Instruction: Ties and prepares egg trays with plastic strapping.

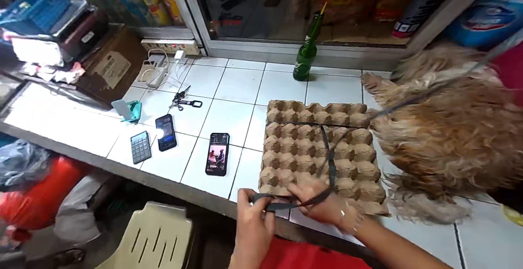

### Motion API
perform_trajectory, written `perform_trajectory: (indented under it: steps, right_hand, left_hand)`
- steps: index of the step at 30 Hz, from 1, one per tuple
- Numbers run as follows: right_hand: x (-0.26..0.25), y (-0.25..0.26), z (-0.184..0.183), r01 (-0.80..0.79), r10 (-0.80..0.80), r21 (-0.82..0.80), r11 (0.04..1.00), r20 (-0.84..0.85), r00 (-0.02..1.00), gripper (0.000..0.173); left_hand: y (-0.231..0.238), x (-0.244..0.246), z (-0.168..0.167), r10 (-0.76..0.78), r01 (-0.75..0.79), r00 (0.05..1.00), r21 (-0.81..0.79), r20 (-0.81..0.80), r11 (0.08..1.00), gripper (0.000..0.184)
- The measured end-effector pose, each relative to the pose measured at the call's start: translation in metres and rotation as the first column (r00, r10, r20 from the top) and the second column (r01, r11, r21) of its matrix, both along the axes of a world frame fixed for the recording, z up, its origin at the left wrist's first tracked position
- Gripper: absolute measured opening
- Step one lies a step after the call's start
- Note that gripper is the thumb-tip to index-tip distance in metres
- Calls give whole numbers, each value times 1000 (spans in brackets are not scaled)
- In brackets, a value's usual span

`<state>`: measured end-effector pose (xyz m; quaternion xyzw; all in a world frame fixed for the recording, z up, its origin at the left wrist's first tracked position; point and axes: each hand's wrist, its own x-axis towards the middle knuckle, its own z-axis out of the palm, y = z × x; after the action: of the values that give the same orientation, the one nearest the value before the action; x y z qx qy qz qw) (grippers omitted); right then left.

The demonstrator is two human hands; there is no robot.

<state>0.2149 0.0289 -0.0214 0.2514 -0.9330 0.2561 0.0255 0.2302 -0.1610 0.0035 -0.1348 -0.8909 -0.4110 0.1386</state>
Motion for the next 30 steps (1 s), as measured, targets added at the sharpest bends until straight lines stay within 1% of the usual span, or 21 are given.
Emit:
perform_trajectory:
  steps: [1,2,3,4,5,6,7,8,9,10,12,14,17,19,21,23,25,26,28,29,30]
  right_hand:
    - [21,6,-6,3,-2,-11,1000,103,995,24]
    - [41,14,-12,14,-8,-40,999,155,988,28]
    - [61,22,-20,49,-41,-67,997,122,992,35]
    - [79,31,-25,110,-101,-79,991,108,989,43]
    - [94,41,-25,186,-176,-72,980,132,976,47]
    - [106,52,-22,276,-267,-41,960,146,952,49]
    - [115,63,-19,376,-373,0,927,123,920,48]
    - [120,72,-17,476,-478,45,878,72,875,49]
    - [123,79,-16,570,-574,85,817,26,818,51]
    - [124,82,-17,654,-657,105,750,-1,754,50]
    - [124,81,-22,780,-785,94,619,37,619,41]
    - [120,70,-27,869,-869,61,491,105,484,31]
    - [116,54,-29,937,-914,3,351,219,341,29]
    - [114,52,-28,969,-899,-20,248,368,238,33]
    - [109,60,-34,991,-780,-112,75,613,128,40]
    - [102,71,-54,935,-670,-331,-125,724,166,45]
    - [97,80,-74,803,-659,-549,-232,696,286,53]
    - [95,82,-80,739,-637,-591,-324,713,291,54]
    - [90,89,-86,631,-545,-535,-562,813,205,46]
    - [94,93,-93,627,-522,-502,-596,835,174,45]
    - [101,97,-101,673,-535,-498,-548,827,176,49]
  left_hand:
    - [-9,-3,-1,-16,10,998,89,67,996,9]
    - [-17,-5,-2,-54,10,984,249,172,969,12]
    - [-21,-5,-4,-104,-51,948,468,299,882,13]
    - [-22,-6,-6,-163,-199,888,678,430,707,16]
    - [-22,-9,-6,-247,-395,803,794,543,461,28]
    - [-22,-12,-8,-348,-540,725,804,594,248,41]
    - [-22,-13,-14,-439,-601,674,786,594,142,47]
    - [-19,-12,-23,-504,-604,648,788,571,117,45]
    - [-13,-11,-33,-524,-580,632,797,570,168,38]
    - [-4,-11,-41,-487,-560,619,781,616,277,32]
    - [17,-13,-49,-302,-577,598,661,742,480,20]
    - [31,-21,-52,-117,-649,587,552,801,523,15]
    - [35,-33,-55,70,-676,632,504,772,537,8]
    - [34,-41,-61,153,-671,640,451,753,589,11]
    - [31,-52,-71,215,-686,619,387,755,616,14]
    - [27,-64,-82,221,-691,605,368,765,622,15]
    - [25,-70,-98,186,-645,609,346,771,681,18]
    - [23,-69,-108,159,-602,618,334,770,725,19]
    - [17,-64,-128,126,-499,676,325,726,804,18]
    - [14,-59,-135,115,-442,704,305,701,844,19]
    - [10,-52,-139,109,-382,723,263,682,886,20]
